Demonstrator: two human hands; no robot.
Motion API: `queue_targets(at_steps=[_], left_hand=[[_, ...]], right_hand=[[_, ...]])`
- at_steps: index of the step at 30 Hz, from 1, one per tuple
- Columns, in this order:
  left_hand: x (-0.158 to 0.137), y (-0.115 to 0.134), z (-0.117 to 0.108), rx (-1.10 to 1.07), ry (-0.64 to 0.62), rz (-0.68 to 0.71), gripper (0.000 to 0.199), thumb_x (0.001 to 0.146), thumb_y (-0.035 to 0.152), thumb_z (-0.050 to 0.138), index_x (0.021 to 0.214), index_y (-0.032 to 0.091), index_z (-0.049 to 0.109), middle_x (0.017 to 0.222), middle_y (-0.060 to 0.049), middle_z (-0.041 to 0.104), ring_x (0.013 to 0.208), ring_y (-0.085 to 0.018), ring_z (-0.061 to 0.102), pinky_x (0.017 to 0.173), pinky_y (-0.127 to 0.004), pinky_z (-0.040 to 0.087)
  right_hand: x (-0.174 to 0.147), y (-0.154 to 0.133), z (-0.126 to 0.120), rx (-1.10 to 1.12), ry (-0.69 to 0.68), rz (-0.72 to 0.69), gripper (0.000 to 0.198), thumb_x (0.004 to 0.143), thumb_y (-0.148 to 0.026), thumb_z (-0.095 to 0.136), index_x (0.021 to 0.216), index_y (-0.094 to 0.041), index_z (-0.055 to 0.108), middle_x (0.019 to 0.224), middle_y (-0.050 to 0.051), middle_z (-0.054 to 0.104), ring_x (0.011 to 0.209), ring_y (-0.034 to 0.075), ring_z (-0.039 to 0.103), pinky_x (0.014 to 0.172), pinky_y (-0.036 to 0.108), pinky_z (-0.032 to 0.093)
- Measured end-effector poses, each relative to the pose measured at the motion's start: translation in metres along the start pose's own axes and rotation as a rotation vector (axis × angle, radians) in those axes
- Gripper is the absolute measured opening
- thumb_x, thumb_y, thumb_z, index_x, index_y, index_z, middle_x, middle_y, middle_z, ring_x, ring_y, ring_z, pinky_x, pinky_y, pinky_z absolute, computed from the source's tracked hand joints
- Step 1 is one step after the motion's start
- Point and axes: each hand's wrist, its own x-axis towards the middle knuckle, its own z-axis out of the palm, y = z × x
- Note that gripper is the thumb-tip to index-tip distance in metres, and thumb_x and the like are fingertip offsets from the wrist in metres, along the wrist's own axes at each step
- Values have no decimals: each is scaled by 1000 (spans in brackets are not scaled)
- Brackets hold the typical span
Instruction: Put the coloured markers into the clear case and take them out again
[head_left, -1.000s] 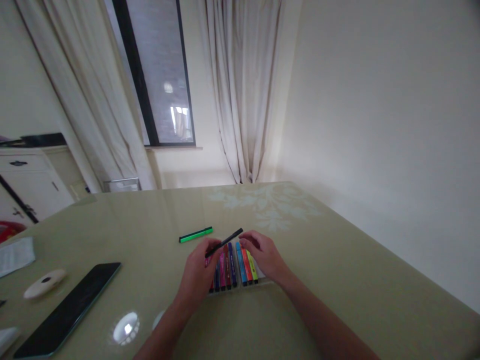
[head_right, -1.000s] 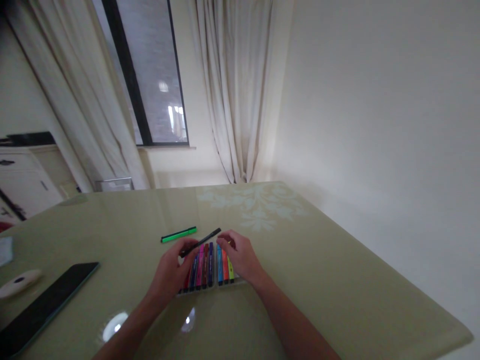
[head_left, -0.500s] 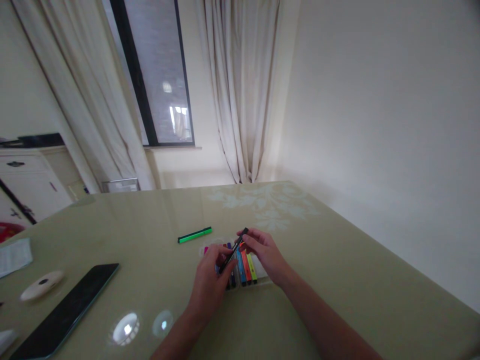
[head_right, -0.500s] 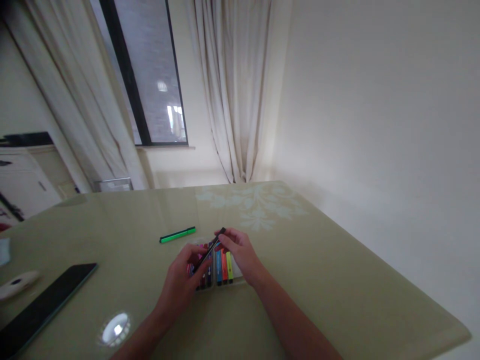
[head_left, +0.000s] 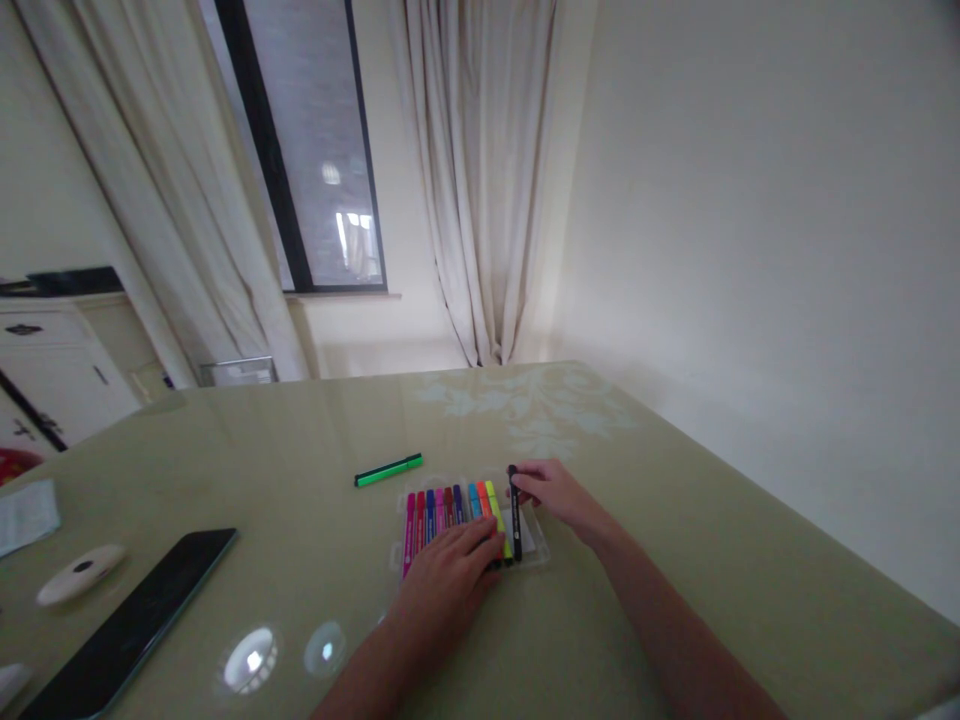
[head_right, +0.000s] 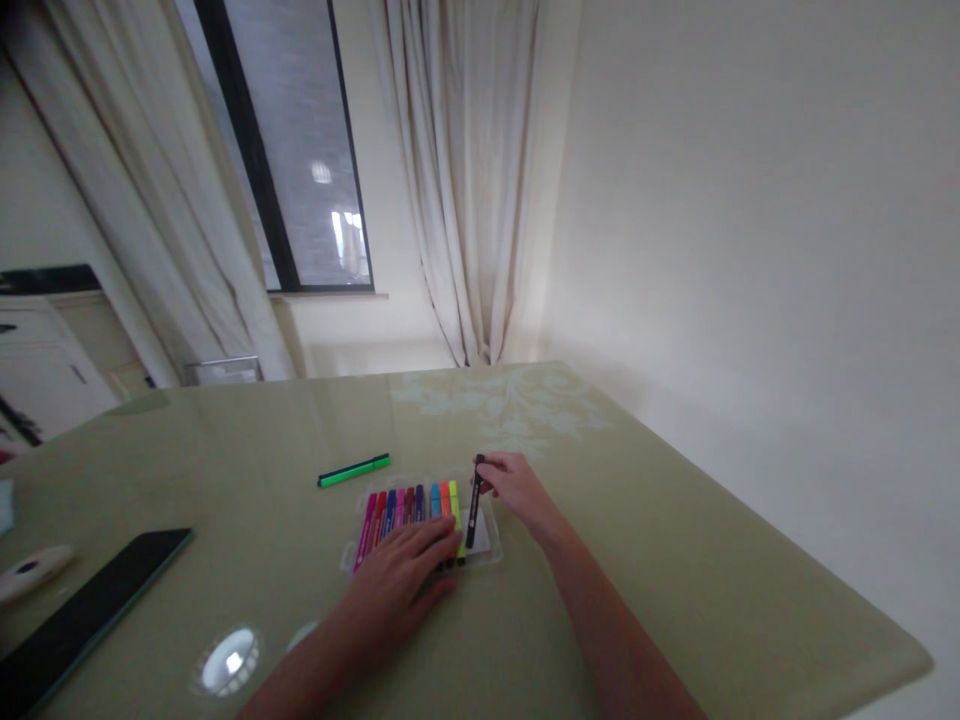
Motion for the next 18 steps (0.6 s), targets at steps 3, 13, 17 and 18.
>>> queue_targets(at_steps=[3,13,17,18], left_hand=[[2,2,2,51,-47,-29,43,97,22,60,139,28,61,148,-6,60,135,-26,57,113,-47,47],[0,1,12,181,-15,28,62,95,11,55,150,38,47,148,-6,58,134,-27,54,110,-45,48],[-2,3,8,203,-37,35,66,95,8,52,153,38,42,148,-7,56,135,-28,53,111,-47,46],[-2,3,8,204,-40,38,66,95,9,51,153,38,41,148,-7,55,135,-28,52,111,-47,46]], right_hand=[[-1,7,-1,-72,-125,-12,27,84,-34,59,92,-15,76,82,5,78,73,19,71,64,27,48],[-8,4,21,-375,38,-116,20,84,-21,68,103,-17,70,81,4,76,73,17,71,68,27,52],[-14,-2,24,-455,42,-133,16,83,-15,67,99,-18,69,79,4,76,72,17,69,68,27,48],[-14,-3,24,-458,37,-141,15,83,-14,66,96,-18,69,79,4,75,73,17,69,68,26,48]])
